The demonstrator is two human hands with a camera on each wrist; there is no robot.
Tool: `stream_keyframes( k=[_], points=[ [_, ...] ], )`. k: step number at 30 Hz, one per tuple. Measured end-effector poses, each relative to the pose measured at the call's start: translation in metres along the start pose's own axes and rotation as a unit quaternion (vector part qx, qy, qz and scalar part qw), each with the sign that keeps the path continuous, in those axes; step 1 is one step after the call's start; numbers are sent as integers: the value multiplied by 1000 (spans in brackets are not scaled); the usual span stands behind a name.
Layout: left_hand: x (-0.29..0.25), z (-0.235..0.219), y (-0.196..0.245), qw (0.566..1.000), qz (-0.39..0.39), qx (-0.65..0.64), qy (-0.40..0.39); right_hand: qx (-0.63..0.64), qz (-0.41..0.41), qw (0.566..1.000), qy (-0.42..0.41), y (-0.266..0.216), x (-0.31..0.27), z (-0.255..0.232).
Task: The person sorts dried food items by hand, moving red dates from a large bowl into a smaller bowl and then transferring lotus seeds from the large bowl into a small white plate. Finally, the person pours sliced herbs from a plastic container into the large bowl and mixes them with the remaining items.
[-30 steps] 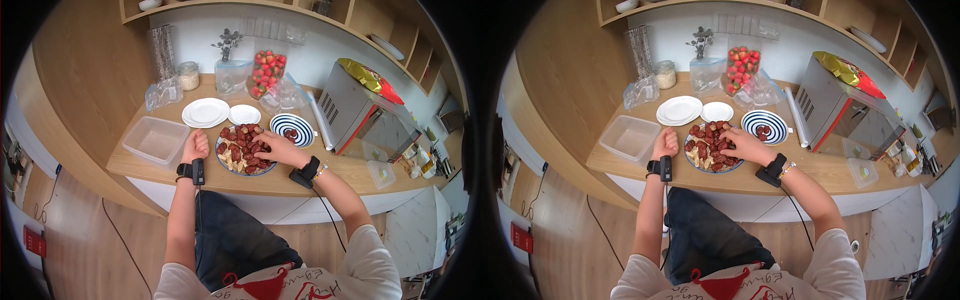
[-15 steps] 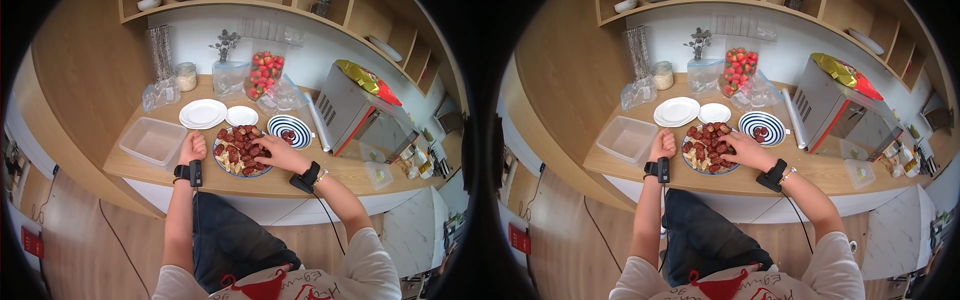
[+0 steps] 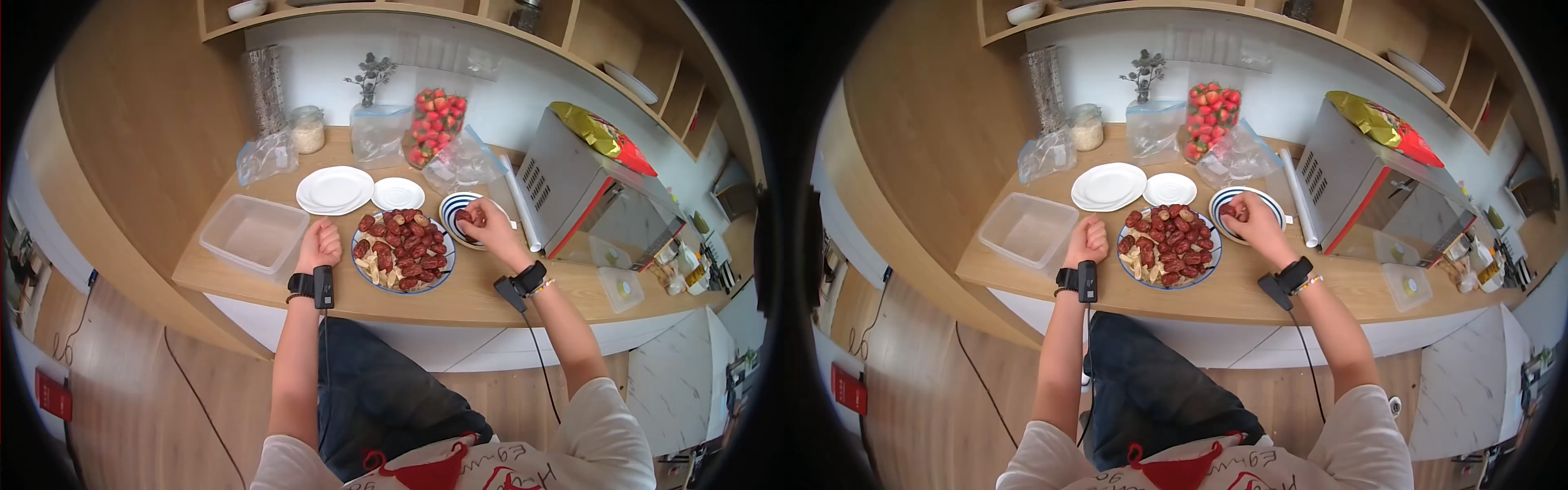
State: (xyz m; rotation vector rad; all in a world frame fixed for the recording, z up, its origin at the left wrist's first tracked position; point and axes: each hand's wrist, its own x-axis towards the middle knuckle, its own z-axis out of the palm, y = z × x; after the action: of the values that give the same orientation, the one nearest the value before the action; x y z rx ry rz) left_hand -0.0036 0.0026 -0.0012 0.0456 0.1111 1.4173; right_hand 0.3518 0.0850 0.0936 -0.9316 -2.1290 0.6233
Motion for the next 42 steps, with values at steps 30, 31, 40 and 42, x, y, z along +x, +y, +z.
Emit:
stream_keyframes(
  k=[30,31,40,42],
  points=[
    [0,-2,-2,1000,6,7,-5,-234,-330,906,-125,-48,-12,54],
    [0,-1,-2,1000,5,8,-5,-229,-314,913,-124,-50,-12,54],
    [1,-2,-2,1000,12,8,4,-138,-266,952,-64,-46,-10,53],
    [0,-2,-2,1000,10,9,-2,-112,-182,977,0,-38,-8,41]
  ],
)
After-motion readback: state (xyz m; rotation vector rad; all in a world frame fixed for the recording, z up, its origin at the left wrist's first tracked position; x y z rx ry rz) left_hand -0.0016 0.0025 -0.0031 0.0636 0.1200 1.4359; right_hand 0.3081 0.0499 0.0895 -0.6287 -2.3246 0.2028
